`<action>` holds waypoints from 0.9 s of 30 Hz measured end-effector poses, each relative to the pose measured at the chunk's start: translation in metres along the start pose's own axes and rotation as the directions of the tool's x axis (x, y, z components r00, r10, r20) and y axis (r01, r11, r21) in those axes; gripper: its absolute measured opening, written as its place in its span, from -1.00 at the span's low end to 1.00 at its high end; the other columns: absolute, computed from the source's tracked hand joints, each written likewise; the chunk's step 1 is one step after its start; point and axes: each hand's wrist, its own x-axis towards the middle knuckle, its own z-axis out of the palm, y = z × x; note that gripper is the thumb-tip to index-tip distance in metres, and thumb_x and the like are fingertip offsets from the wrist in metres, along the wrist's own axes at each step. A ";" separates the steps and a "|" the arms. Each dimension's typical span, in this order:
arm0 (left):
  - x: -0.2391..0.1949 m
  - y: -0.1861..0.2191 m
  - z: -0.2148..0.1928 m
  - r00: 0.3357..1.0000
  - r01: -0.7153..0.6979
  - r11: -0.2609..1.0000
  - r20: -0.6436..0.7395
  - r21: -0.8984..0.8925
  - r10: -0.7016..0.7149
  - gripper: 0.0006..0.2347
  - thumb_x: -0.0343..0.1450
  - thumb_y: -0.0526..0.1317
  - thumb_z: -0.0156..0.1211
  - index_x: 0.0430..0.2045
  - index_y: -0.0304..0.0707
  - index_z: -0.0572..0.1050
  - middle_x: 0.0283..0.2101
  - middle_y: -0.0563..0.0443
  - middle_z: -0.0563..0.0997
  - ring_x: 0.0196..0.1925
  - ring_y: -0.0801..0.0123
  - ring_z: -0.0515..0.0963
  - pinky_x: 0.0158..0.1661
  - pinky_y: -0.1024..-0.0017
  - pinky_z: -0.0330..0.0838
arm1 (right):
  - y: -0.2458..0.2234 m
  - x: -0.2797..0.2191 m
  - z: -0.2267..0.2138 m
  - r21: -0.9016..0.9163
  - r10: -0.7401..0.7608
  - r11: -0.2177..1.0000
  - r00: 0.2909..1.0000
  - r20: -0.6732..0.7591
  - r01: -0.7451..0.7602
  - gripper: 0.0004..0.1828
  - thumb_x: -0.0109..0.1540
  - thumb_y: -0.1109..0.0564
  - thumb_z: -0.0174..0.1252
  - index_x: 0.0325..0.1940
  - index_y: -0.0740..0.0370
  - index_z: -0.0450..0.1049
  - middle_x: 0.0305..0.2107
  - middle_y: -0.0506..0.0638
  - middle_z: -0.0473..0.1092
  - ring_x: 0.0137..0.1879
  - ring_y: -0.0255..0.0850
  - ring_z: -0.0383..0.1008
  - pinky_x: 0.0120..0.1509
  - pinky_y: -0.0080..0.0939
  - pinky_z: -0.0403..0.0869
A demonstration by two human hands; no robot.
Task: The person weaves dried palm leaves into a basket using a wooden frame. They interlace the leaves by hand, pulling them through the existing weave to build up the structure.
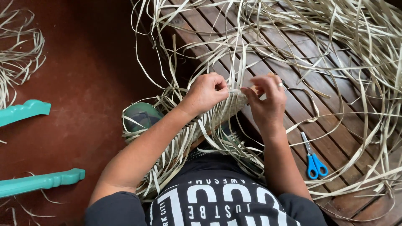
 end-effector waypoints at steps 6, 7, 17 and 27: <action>-0.015 0.023 -0.007 0.999 -0.031 0.995 0.041 -0.097 0.036 -0.87 0.30 -0.12 0.26 -0.58 -0.11 0.61 -0.52 0.02 0.57 -0.38 0.34 0.59 -0.29 0.38 0.47 | 0.007 0.014 0.003 0.105 0.094 0.984 0.926 0.366 -0.141 -0.86 0.32 0.05 0.34 -0.19 0.14 0.66 -0.34 -0.01 0.50 -0.34 -0.19 0.45 -0.22 -0.16 0.45; -0.014 0.022 -0.006 0.999 -0.031 0.995 0.041 -0.098 0.035 -0.87 0.30 -0.12 0.26 -0.58 -0.11 0.61 -0.52 0.02 0.57 -0.38 0.34 0.59 -0.29 0.38 0.47 | 0.006 0.018 0.001 0.104 0.094 0.985 0.926 0.366 -0.141 -0.86 0.32 0.05 0.34 -0.19 0.14 0.66 -0.34 -0.01 0.50 -0.34 -0.19 0.45 -0.22 -0.16 0.45; -0.031 0.033 -0.015 0.985 0.109 0.994 0.139 -0.012 -0.106 -0.85 0.28 -0.12 0.25 -0.38 -0.10 0.60 -0.42 -0.02 0.66 -0.22 0.17 0.65 -0.19 0.26 0.51 | 0.003 0.021 0.019 0.353 0.117 0.897 0.913 0.391 -0.266 -0.86 0.35 0.16 0.28 -0.12 0.25 0.48 -0.48 -0.01 0.39 -0.35 -0.28 0.34 -0.20 -0.26 0.36; -0.041 0.036 -0.011 0.962 0.090 0.972 0.232 0.218 -0.141 -0.70 0.23 -0.11 0.37 -0.20 0.04 0.52 -0.25 0.00 0.63 -0.03 0.07 0.64 0.03 0.17 0.42 | 0.011 0.023 0.027 0.494 0.244 0.702 0.825 0.509 -0.513 -0.84 0.32 0.12 0.30 -0.16 0.25 0.50 -0.48 -0.06 0.44 -0.31 -0.40 0.35 -0.17 -0.40 0.31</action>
